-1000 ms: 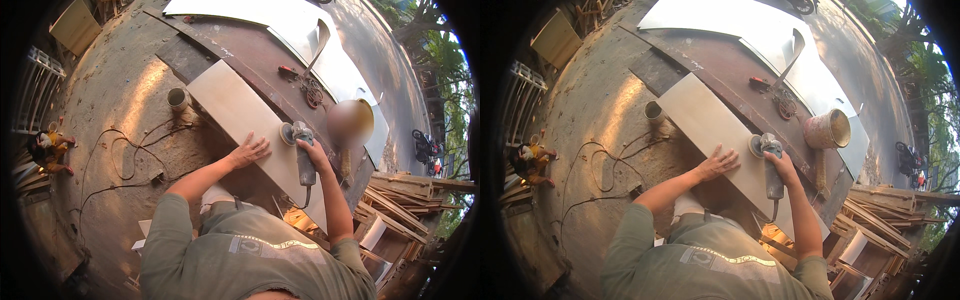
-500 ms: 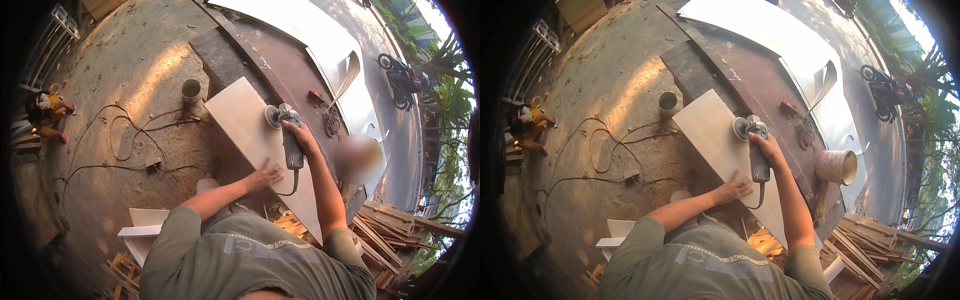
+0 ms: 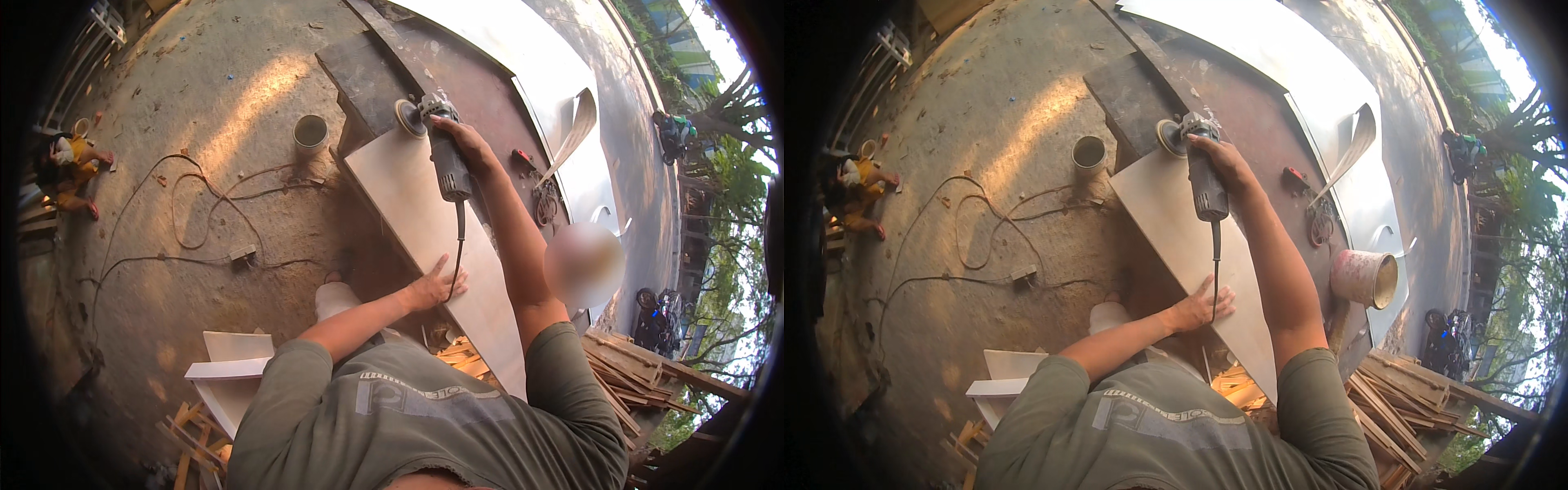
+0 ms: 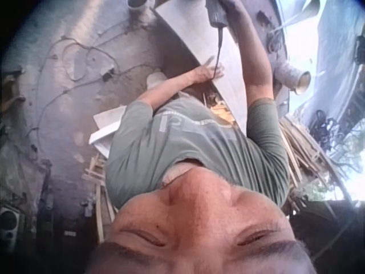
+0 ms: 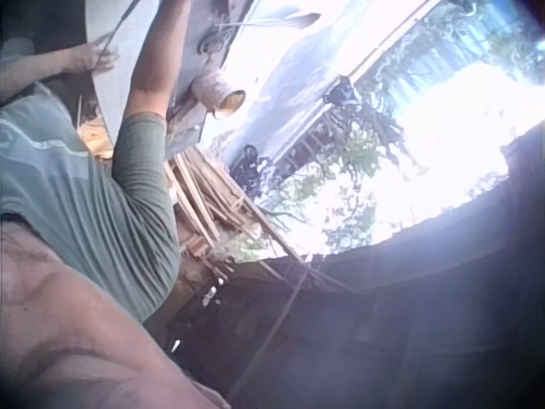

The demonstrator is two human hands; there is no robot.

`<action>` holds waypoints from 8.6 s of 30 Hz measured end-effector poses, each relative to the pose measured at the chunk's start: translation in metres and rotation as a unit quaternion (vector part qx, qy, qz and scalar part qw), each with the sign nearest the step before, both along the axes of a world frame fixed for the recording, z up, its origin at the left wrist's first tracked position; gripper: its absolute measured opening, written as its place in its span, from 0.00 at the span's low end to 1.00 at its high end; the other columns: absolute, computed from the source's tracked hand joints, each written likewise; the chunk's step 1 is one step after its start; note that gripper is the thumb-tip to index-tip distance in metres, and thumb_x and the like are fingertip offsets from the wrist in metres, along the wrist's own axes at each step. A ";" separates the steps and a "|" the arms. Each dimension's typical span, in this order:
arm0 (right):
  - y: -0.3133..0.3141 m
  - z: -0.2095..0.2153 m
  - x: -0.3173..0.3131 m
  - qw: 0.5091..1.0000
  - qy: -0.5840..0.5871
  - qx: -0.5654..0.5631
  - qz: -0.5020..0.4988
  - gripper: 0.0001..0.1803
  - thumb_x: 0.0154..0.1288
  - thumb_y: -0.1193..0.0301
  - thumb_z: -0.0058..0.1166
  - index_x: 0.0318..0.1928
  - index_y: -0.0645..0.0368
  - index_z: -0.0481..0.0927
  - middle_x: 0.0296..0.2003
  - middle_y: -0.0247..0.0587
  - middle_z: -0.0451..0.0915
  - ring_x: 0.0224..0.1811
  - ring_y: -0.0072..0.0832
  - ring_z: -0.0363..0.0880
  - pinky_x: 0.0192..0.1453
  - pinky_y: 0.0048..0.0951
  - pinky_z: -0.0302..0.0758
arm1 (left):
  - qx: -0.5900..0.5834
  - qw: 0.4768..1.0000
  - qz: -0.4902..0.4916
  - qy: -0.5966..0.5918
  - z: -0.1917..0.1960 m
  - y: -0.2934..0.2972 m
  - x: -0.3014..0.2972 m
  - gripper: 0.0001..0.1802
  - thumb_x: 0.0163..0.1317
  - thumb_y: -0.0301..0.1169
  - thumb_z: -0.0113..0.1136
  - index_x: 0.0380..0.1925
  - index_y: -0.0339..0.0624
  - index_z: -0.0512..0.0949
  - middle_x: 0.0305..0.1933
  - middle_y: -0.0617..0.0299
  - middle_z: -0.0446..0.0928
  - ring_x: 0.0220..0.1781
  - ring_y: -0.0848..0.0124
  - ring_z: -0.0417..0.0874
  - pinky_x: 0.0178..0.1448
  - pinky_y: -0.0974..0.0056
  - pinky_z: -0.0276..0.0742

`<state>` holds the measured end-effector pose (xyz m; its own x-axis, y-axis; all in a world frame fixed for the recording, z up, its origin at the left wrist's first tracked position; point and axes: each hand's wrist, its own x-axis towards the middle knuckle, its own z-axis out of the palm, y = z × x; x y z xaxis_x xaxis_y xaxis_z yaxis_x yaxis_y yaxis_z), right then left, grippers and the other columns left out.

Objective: The person uses a power sander to smooth the edges and surfaces of a rectangular wooden board, rotating and flipping the board to sand multiple sides.

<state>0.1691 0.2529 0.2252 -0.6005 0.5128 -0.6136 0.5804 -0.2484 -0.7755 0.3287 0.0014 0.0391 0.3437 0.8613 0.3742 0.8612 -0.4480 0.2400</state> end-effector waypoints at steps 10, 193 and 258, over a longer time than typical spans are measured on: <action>-0.013 0.006 0.126 0.996 -0.087 0.005 -0.013 0.29 0.69 0.47 0.64 0.53 0.61 0.80 0.35 0.38 0.81 0.30 0.28 0.84 0.33 0.31 0.82 | -0.028 1.000 -0.002 0.008 0.002 0.001 0.002 0.31 0.70 0.31 0.53 0.74 0.57 0.69 0.77 0.60 0.66 0.83 0.62 0.61 0.82 0.20 0.45; -0.511 0.061 0.579 0.495 0.127 0.238 -0.826 0.28 0.74 0.48 0.62 0.47 0.64 0.79 0.33 0.39 0.81 0.30 0.27 0.80 0.34 0.27 0.77 | -0.168 0.720 0.316 -0.594 0.272 0.272 -0.339 0.39 0.60 0.56 0.78 0.48 0.24 0.83 0.43 0.54 0.85 0.41 0.67 0.85 0.42 0.62 0.83; -0.432 -0.117 0.266 0.887 -0.052 0.390 -0.242 0.47 0.52 0.59 0.75 0.69 0.62 0.67 0.52 0.55 0.82 0.49 0.53 0.87 0.52 0.48 0.85 | -0.535 0.578 0.236 -0.569 0.036 0.053 -0.181 0.37 0.70 0.51 0.70 0.63 0.27 0.74 0.61 0.48 0.81 0.59 0.57 0.86 0.56 0.50 0.86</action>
